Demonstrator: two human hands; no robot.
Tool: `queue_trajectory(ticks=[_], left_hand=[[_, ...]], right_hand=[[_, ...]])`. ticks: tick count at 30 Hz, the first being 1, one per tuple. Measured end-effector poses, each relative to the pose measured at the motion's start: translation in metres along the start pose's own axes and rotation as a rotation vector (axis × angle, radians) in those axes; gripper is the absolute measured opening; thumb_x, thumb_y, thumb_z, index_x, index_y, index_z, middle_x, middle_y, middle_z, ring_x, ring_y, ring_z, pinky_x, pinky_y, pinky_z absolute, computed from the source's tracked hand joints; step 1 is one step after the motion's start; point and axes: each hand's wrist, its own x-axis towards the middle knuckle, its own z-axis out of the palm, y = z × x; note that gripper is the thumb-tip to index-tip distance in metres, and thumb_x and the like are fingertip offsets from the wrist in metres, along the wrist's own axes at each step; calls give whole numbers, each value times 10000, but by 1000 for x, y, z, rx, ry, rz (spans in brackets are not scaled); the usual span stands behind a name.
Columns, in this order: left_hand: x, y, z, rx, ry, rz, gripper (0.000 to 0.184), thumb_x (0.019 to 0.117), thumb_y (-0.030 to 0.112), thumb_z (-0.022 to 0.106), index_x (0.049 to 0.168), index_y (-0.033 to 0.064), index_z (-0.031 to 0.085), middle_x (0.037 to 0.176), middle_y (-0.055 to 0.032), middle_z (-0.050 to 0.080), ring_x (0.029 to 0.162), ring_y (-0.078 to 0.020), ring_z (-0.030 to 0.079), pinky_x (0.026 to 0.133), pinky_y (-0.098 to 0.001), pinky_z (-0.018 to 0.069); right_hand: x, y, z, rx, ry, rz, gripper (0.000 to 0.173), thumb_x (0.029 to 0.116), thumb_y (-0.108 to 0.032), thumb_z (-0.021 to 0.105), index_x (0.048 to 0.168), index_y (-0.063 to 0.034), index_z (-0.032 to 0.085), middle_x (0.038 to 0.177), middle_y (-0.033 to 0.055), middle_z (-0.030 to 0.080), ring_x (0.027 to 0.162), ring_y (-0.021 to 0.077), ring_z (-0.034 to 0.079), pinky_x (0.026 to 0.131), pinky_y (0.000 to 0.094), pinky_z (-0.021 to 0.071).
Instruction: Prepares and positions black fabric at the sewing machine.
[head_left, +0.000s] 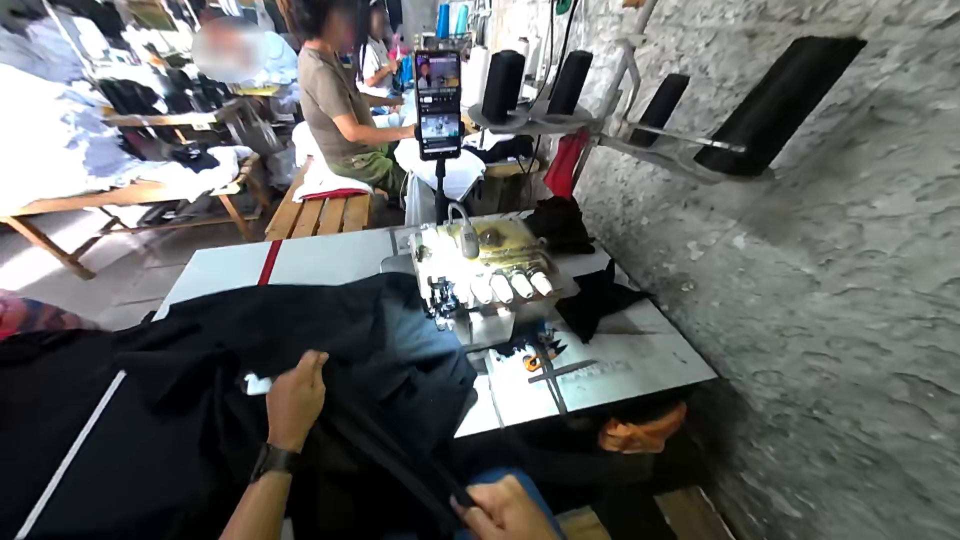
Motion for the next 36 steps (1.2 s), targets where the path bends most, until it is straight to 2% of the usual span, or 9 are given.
queue_trajectory(ticks=[3, 6, 9, 11, 17, 20, 26, 30, 36], left_hand=[[4, 2, -13, 26, -155, -92, 404, 1107, 302, 420, 1182, 7, 685, 956, -289, 713, 937, -514, 700, 806, -707, 515], [-4, 8, -8, -203, -134, 106, 304, 1081, 220, 505, 1039, -7, 703, 820, -187, 694, 748, -353, 693, 706, -574, 555], [-20, 76, -54, -457, -318, 444, 250, 1041, 240, 581, 965, 63, 740, 841, 0, 716, 737, -47, 658, 707, -275, 566], [-35, 122, -82, -605, -457, 634, 275, 1039, 296, 604, 988, 82, 769, 893, 29, 740, 804, 13, 659, 763, -202, 555], [-58, 149, -79, -1369, -360, 265, 382, 1010, 380, 633, 1254, 90, 670, 829, 50, 679, 724, -9, 625, 691, -184, 548], [-109, 135, -55, -1857, -509, -164, 827, 868, 834, 442, 1422, 240, 598, 1235, -33, 706, 1127, -171, 676, 974, -395, 560], [-140, 140, -63, -1482, -250, 8, 102, 979, 247, 704, 994, 148, 720, 957, 64, 692, 895, -13, 655, 798, -190, 565], [-128, 127, -89, -1007, -134, 198, 148, 1034, 243, 623, 1034, 122, 708, 999, 70, 714, 921, 7, 669, 806, -162, 569], [-123, 116, -121, -1155, -466, 226, 153, 988, 291, 694, 924, 154, 666, 1065, 60, 724, 995, -15, 679, 828, -162, 567]], right_hand=[[-28, 5, 8, 33, 33, 11, 341, 1039, -162, 523, 853, 55, 709, 645, 122, 654, 526, 199, 628, 548, 400, 549], [-33, 29, 5, -44, 78, -8, 302, 1059, -221, 528, 947, -47, 748, 707, 32, 714, 584, 110, 673, 572, 323, 591], [-23, 23, -28, -341, 141, -188, 478, 971, -405, 670, 1361, -130, 688, 1314, 48, 709, 1211, 196, 672, 1026, 447, 555], [-8, -10, -49, -334, 190, -314, 710, 902, -499, 732, 1443, -60, 596, 1422, 81, 639, 1319, 171, 598, 1111, 380, 499], [30, -65, -54, 373, 59, -440, 115, 905, -103, 784, 974, -15, 758, 917, -8, 773, 858, 15, 725, 799, 213, 629], [27, -62, -35, 637, 189, -337, 155, 854, -28, 806, 1003, -25, 764, 956, 9, 783, 891, 72, 743, 853, 269, 638], [25, -40, -12, 775, 260, -364, 256, 778, -129, 891, 964, -85, 721, 904, -37, 739, 842, 20, 696, 789, 212, 603], [22, -39, -29, 309, 391, -538, 284, 850, -186, 852, 1055, -96, 678, 933, -49, 704, 865, -12, 674, 788, 159, 597], [17, -47, -63, -373, 589, -763, 101, 940, -99, 691, 929, -75, 594, 930, 47, 681, 925, 65, 667, 804, 162, 555]])
